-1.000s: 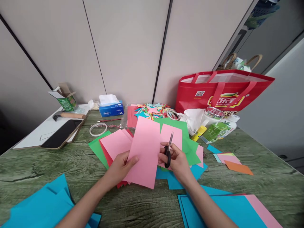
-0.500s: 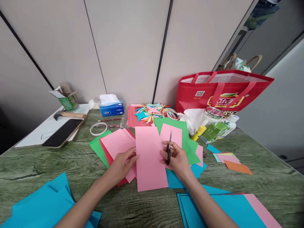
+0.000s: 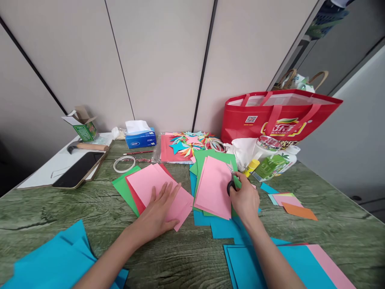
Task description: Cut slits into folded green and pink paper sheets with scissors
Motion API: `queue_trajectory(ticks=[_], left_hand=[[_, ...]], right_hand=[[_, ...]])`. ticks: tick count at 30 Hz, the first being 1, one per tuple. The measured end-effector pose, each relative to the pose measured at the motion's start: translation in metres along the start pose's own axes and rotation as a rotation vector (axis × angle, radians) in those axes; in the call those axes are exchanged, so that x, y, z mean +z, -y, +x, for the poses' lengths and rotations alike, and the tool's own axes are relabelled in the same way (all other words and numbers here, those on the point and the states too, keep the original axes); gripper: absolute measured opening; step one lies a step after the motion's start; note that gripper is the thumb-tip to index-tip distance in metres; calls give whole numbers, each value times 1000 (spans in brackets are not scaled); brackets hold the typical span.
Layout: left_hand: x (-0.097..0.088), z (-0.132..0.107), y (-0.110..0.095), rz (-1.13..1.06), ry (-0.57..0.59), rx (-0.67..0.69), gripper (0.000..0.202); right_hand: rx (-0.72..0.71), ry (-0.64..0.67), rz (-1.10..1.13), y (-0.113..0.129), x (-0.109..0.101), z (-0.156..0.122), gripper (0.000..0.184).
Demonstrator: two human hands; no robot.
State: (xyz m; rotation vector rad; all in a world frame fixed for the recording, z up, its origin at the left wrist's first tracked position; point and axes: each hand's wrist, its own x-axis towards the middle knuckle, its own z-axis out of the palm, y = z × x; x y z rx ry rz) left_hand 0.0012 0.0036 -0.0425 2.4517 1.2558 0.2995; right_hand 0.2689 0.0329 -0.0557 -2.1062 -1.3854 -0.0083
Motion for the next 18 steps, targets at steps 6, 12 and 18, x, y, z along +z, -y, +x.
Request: queue_trajectory(ticks=[6, 12, 18], left_hand=[[1, -1, 4, -126, 15, -33, 75], [3, -3, 6, -179, -21, -41, 72], [3, -1, 4, -82, -82, -60, 64]], right_hand=[[-161, 199, 735, 24, 7, -17, 26], [31, 720, 1169, 43, 9, -36, 35], [149, 823, 1256, 44, 10, -39, 34]])
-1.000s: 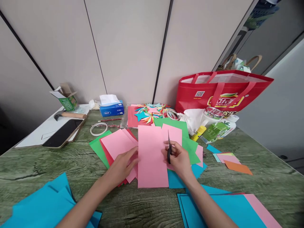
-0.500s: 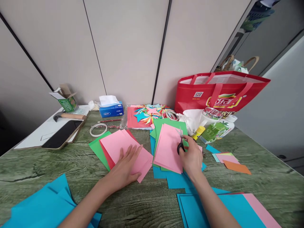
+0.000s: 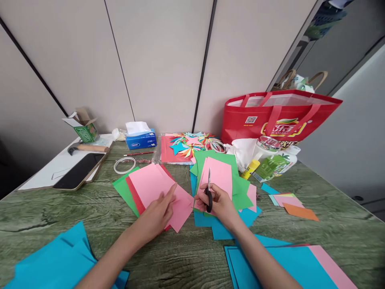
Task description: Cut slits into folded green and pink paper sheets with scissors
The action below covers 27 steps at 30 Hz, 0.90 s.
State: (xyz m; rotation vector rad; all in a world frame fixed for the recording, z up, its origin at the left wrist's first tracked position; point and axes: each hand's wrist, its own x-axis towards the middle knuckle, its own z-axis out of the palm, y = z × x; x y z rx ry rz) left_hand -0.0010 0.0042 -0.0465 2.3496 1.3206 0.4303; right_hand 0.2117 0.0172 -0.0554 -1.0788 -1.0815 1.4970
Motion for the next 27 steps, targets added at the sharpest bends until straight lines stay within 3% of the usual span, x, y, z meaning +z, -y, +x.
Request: queue_trajectory(ticks=[8, 11, 14, 18, 20, 22, 25, 26, 27], left_hand=[[-8, -1, -7, 396, -260, 508, 69], [-13, -4, -16, 390, -269, 655, 60], [-14, -5, -22, 287, -192, 702, 56], [-11, -8, -26, 104, -77, 679, 61], [-9, -10, -26, 5, -98, 603, 60], [-7, -12, -24, -121, -236, 465, 60], [-5, -7, -18, -457, -602, 204, 50], [-4, -4, -16, -619, -678, 122, 48], [-4, -1, -14, -777, -657, 31, 48]], right_hand=[[-4, 109, 214, 1, 6, -5, 37], [7, 148, 302, 4, 8, -7, 41], [36, 50, 309, 2, 11, -6, 41], [31, -95, 275, -1, 13, -3, 54], [17, -98, 270, 0, 13, -3, 60], [-3, -78, 287, 3, 11, -4, 60], [-19, -22, 356, 8, 7, -8, 60], [-17, 3, 380, 9, 5, -9, 61], [-12, 28, 399, 9, 3, -10, 62]])
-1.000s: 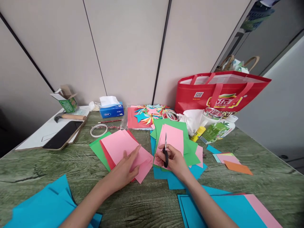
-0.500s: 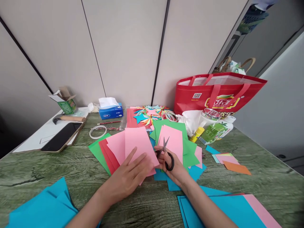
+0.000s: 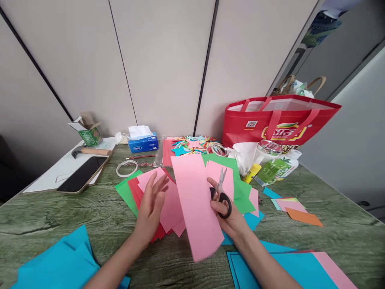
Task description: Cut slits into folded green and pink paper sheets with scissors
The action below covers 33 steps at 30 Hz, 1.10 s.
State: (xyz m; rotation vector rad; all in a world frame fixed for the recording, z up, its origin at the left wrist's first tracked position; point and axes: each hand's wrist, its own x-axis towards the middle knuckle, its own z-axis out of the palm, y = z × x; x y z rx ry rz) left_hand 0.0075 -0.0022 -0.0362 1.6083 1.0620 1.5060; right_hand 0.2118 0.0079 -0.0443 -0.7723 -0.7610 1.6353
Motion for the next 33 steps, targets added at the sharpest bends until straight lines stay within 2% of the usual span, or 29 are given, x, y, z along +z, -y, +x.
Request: queue_trajectory(ticks=[2, 4, 5, 7, 9, 11, 14, 17, 20, 24, 26, 30, 33], left_hand=[[2, 5, 3, -213, 60, -300, 53], [4, 8, 2, -418, 231, -508, 63], [5, 7, 0, -510, 324, -561, 68], [7, 5, -6, -629, 460, -583, 77], [9, 3, -11, -670, 494, -595, 75], [10, 4, -13, -659, 451, -592, 71], [7, 7, -10, -620, 291, -587, 62], [0, 12, -7, -628, 158, -651, 38], [-6, 14, -9, -682, 148, -698, 27], [-5, 15, -9, -592, 226, -725, 23], [-5, 16, -4, -517, 176, -720, 19], [-10, 22, 6, -473, 39, -659, 11], [-11, 24, 8, -466, 15, -656, 11]], right_hand=[[18, 40, 14, 1, -2, -2, 65], [31, 75, 5, 0, -3, -3, 66], [34, 89, -4, 0, -2, -3, 66], [47, 113, -46, -1, 1, -4, 67], [53, 119, -119, -3, 5, -4, 67], [52, 123, -167, -4, 9, -5, 64], [37, 96, -141, -8, 11, -3, 56], [-20, -90, -133, -10, 4, 4, 47], [-118, -281, -147, -10, -5, 12, 45], [-280, -351, -259, -5, -11, 15, 43], [-345, -383, -344, 0, -13, 14, 41], [-475, -547, -492, 11, -21, 13, 41], [-513, -560, -536, 15, -25, 15, 41]])
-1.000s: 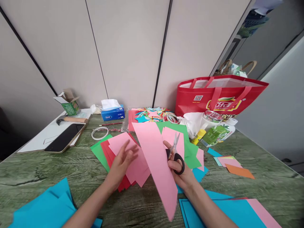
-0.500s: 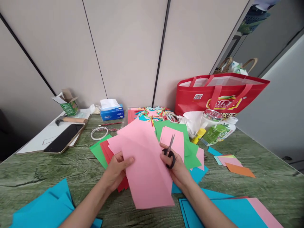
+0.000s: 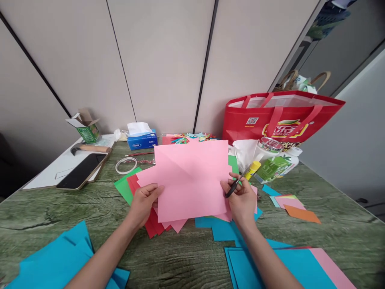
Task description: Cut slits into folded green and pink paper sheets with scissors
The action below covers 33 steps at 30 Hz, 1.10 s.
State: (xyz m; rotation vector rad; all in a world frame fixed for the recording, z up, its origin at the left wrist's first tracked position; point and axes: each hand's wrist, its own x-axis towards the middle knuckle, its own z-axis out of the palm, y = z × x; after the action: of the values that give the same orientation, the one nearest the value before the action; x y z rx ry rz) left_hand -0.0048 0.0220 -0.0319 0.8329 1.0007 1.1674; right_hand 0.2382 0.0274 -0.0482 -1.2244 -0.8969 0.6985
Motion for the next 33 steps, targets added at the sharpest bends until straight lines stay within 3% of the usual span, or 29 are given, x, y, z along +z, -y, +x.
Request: queue_trajectory(ticks=[5, 8, 12, 15, 18, 23, 29, 33], left_hand=[[1, -3, -2, -14, 28, -93, 25], [-2, -3, -4, -45, -27, -88, 24], [-9, 3, -9, -131, -115, -9, 22], [-13, 7, -12, -202, -179, 57, 20], [-15, 10, -13, -260, -227, 95, 18], [-13, 9, -10, -310, -221, 80, 18], [-11, 9, -5, -335, -200, 64, 17], [-12, 10, -3, -349, -196, 60, 17]], right_hand=[[28, 118, -17, 0, 4, -2, 44], [26, 193, -101, -4, 1, 0, 50], [-112, 217, -604, -10, -8, 4, 53], [-196, 411, -1089, -5, -8, 1, 55], [-247, 585, -1393, 6, -1, -6, 51], [-219, 638, -1518, 24, 11, -19, 34], [-196, 618, -1593, 43, 16, -24, 38], [-215, 661, -1579, 52, 18, -32, 30]])
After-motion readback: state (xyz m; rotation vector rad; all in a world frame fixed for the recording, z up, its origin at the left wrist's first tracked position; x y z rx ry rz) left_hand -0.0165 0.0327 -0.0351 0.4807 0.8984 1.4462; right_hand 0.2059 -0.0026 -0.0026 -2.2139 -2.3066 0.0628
